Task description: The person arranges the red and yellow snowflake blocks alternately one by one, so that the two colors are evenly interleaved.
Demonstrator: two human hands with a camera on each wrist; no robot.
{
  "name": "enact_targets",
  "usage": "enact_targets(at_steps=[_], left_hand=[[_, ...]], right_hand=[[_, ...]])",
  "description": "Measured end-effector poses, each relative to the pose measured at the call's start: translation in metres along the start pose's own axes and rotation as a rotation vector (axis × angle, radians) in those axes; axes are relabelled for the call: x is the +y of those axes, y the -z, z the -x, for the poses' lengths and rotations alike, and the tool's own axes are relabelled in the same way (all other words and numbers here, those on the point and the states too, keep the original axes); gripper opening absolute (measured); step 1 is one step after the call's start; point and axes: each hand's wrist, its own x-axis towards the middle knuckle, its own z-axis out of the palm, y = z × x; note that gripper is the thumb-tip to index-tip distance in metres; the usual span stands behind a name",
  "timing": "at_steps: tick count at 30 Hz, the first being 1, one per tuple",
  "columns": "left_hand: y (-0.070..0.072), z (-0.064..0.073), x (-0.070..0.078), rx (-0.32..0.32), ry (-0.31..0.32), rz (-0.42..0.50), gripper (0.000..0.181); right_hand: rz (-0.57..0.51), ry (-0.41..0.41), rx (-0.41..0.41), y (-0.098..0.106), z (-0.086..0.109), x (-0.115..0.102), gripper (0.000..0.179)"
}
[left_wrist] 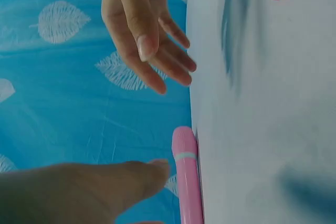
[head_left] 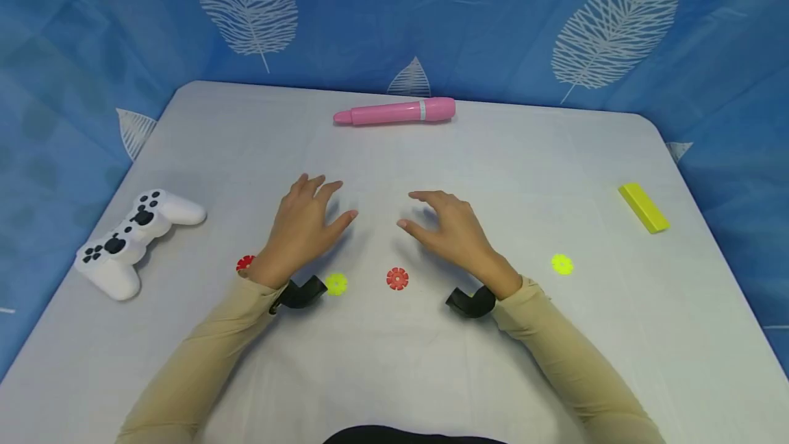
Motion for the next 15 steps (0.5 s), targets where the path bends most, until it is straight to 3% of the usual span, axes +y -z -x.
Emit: enact_targets(at_steps=[6, 15], left_hand=[[0.012, 0.024, -0.024, -0.088, 0.032, 0.022, 0.056], [0.033, 0.059, -0.050, -0.130, 0.133, 0.051, 0.055]], right_hand=[[-0.059, 0.087, -0.088, -0.020, 0.000, -0.019, 0.044], [-0.073, 0.188, -0.173, -0.047, 0.002, -0.043, 0.040]])
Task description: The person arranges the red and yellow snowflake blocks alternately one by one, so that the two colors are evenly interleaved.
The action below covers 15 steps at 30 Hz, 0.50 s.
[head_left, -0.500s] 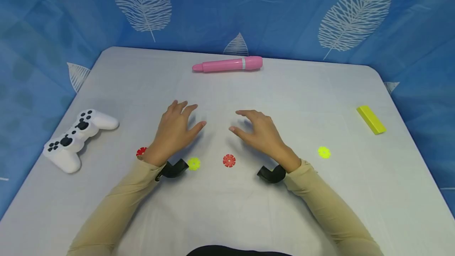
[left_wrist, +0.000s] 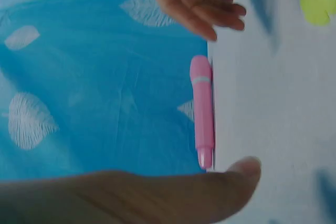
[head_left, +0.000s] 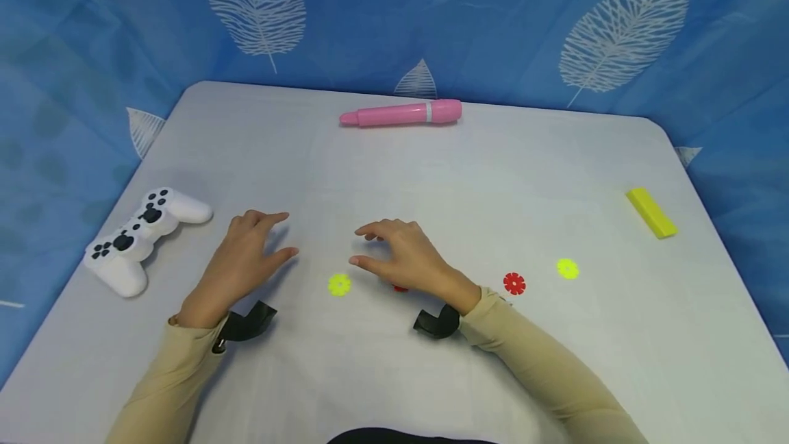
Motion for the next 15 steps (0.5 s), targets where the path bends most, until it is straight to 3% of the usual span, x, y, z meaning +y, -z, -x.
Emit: enact_targets(at_steps=[8, 15], left_hand=[[0.004, 0.013, -0.025, -0.064, 0.145, 0.025, 0.056], [0.000, 0.017, -0.034, -0.107, 0.203, 0.032, 0.054]], right_hand=[[0.078, 0.000, -0.135, -0.015, -0.005, -0.013, 0.047], [0.155, -0.012, -0.206, -0.020, -0.007, -0.019, 0.052]])
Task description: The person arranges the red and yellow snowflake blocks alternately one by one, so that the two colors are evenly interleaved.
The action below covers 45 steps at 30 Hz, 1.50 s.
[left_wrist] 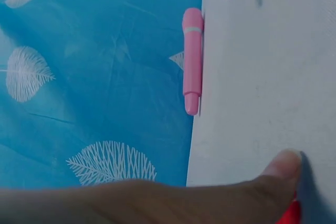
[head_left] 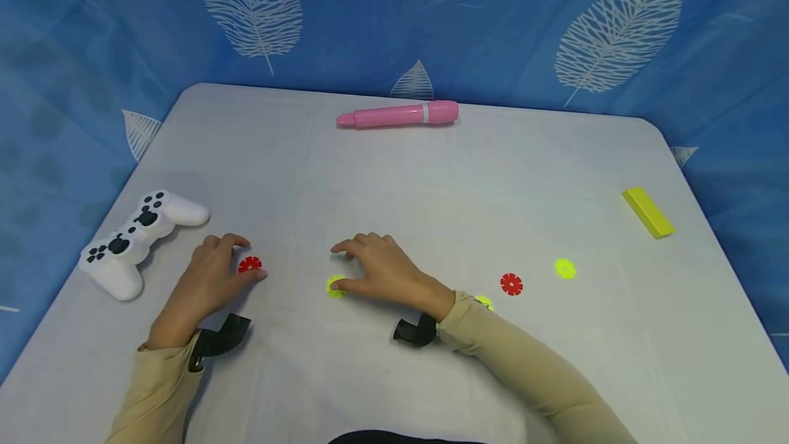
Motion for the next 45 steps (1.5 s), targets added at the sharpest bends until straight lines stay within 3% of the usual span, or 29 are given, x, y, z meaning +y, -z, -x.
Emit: enact_targets(at_steps=[21, 32, 39, 45], left_hand=[[-0.006, -0.008, -0.013, -0.039, 0.039, 0.097, 0.043], [-0.004, -0.008, -0.013, -0.007, -0.041, 0.077, 0.035], [0.002, -0.009, -0.011, -0.048, -0.120, 0.082, 0.024], [0.003, -0.021, -0.002, -0.078, -0.168, 0.116, 0.013]], right_hand=[[-0.031, 0.042, -0.067, -0.005, 0.003, -0.011, 0.047], [-0.005, 0.077, -0.066, -0.007, 0.003, -0.013, 0.043], [-0.009, 0.101, -0.074, -0.008, 0.002, -0.010, 0.044], [-0.041, 0.121, -0.093, -0.008, 0.002, -0.007, 0.045]])
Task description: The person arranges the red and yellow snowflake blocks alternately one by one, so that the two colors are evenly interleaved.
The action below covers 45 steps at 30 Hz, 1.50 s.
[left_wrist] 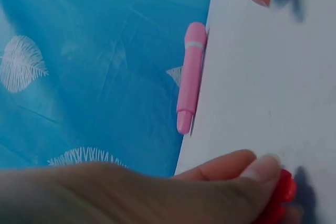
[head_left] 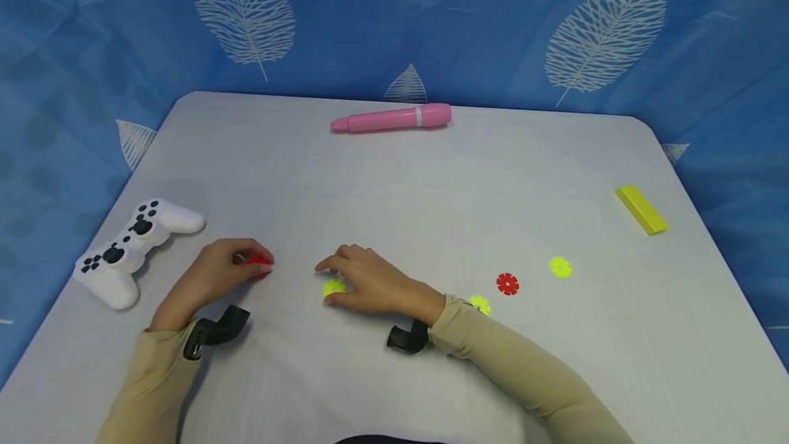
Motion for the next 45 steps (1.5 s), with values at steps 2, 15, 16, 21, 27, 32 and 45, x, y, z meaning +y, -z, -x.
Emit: enact_targets(at_steps=[2, 15, 16, 21, 27, 32, 45], left_hand=[[-0.002, -0.007, 0.003, -0.006, -0.001, 0.019, 0.015], [-0.015, -0.062, 0.035, -0.013, -0.008, 0.231, 0.040], [-0.016, -0.066, 0.038, -0.009, -0.010, 0.244, 0.040], [-0.025, -0.087, 0.051, 0.034, -0.046, 0.252, 0.041], [-0.033, -0.110, 0.058, 0.072, -0.099, 0.230, 0.042], [-0.038, -0.122, 0.056, 0.098, -0.166, 0.219, 0.041], [-0.044, -0.127, 0.053, 0.180, -0.282, 0.082, 0.035]], right_hand=[[-0.011, 0.005, -0.008, 0.001, 0.000, 0.001, 0.044], [-0.065, 0.025, -0.012, 0.004, 0.000, 0.008, 0.042], [-0.066, 0.027, -0.011, 0.004, 0.000, 0.008, 0.042], [-0.063, 0.045, -0.003, 0.004, -0.001, 0.010, 0.042], [-0.057, 0.038, -0.005, 0.004, -0.001, 0.011, 0.044], [-0.069, 0.017, -0.005, 0.002, -0.001, 0.012, 0.046], [-0.034, 0.020, 0.012, 0.003, 0.001, 0.010, 0.043]])
